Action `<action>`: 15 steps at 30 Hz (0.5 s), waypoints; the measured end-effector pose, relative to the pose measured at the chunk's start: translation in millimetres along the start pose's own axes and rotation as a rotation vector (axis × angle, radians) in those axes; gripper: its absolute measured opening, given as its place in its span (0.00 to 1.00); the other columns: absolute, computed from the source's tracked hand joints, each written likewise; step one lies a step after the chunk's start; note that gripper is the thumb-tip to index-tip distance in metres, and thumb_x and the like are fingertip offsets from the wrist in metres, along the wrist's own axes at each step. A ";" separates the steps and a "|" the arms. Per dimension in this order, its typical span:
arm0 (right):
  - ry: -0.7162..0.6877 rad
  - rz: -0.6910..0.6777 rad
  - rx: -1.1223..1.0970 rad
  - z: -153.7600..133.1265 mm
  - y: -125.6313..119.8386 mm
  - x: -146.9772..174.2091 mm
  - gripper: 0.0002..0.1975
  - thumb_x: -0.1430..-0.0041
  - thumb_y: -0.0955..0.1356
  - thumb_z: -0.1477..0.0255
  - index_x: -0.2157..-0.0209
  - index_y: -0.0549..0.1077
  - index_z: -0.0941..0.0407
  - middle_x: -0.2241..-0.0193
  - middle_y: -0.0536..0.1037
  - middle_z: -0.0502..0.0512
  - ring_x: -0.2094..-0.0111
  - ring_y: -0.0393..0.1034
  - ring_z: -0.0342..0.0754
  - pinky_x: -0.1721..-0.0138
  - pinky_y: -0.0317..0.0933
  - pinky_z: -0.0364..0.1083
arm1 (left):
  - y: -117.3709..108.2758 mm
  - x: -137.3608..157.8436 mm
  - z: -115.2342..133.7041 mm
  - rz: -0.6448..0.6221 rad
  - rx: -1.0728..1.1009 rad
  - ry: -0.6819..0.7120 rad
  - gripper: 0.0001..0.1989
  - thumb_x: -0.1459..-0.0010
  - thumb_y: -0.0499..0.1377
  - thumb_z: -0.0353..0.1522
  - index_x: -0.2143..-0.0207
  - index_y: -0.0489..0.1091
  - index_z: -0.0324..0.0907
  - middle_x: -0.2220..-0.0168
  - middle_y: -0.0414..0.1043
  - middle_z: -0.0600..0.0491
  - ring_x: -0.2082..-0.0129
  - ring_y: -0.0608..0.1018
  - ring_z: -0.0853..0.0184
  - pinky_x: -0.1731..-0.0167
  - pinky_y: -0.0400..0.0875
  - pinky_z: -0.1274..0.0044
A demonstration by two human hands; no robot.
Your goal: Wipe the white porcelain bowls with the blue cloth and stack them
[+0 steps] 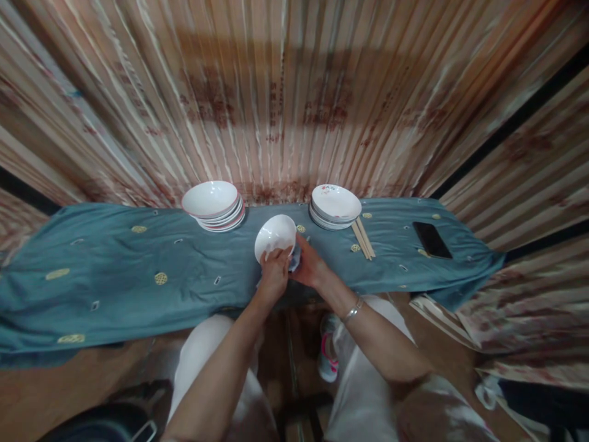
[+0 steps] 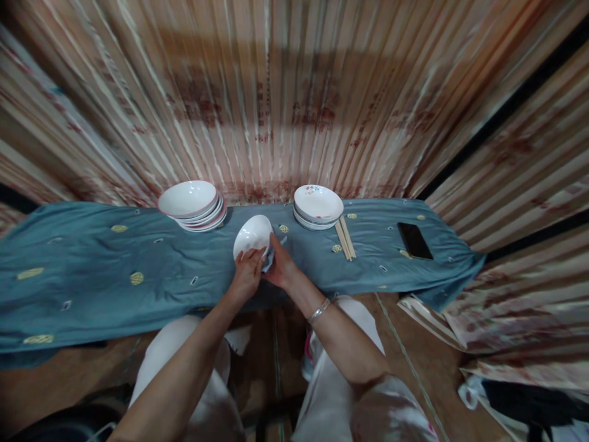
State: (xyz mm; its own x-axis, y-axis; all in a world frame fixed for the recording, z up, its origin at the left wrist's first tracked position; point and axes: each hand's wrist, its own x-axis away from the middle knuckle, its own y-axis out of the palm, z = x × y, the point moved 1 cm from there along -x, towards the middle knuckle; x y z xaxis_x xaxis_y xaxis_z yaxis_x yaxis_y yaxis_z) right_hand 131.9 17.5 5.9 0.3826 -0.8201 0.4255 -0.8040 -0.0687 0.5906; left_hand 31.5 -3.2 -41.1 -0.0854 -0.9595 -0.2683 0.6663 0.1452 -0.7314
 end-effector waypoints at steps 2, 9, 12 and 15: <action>0.139 0.011 -0.080 1.4 -5.6 2.5 0.23 0.34 0.58 0.57 0.73 0.72 0.57 0.81 0.76 0.52 0.76 0.72 0.45 0.75 0.66 0.42 | 4.4 3.5 3.3 -0.031 -0.055 0.036 0.20 0.36 0.46 0.30 0.46 0.70 0.44 0.54 0.75 0.45 0.49 0.73 0.58 0.41 0.52 0.58; 0.022 0.246 0.014 16.2 -26.6 2.1 0.12 0.47 0.68 0.71 0.81 0.66 0.56 0.88 0.68 0.44 0.85 0.60 0.39 0.82 0.53 0.39 | 15.1 13.2 13.2 -0.072 -0.238 0.139 0.17 0.38 0.48 0.28 0.52 0.73 0.45 0.56 0.75 0.46 0.53 0.74 0.58 0.40 0.49 0.55; -0.036 0.264 0.085 21.3 -34.9 3.7 0.10 0.49 0.68 0.70 0.81 0.66 0.56 0.87 0.68 0.43 0.84 0.60 0.39 0.81 0.51 0.39 | 15.1 15.2 18.2 -0.078 -0.292 0.164 0.16 0.37 0.48 0.29 0.54 0.74 0.42 0.57 0.75 0.44 0.53 0.74 0.56 0.41 0.50 0.54; -0.060 0.301 0.126 23.3 -42.6 8.3 0.09 0.49 0.68 0.68 0.79 0.68 0.56 0.86 0.70 0.43 0.83 0.62 0.39 0.79 0.51 0.39 | 13.6 16.3 22.6 -0.080 -0.289 0.192 0.17 0.37 0.49 0.30 0.50 0.72 0.40 0.56 0.75 0.43 0.53 0.75 0.55 0.40 0.50 0.54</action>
State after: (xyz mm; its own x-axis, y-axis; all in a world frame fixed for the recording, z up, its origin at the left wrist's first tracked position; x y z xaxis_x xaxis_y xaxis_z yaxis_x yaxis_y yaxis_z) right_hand 158.7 0.3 -31.8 0.0950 -0.8459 0.5249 -0.9283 0.1152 0.3536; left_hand 55.9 -22.3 -41.3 -0.2849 -0.9117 -0.2960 0.4175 0.1599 -0.8945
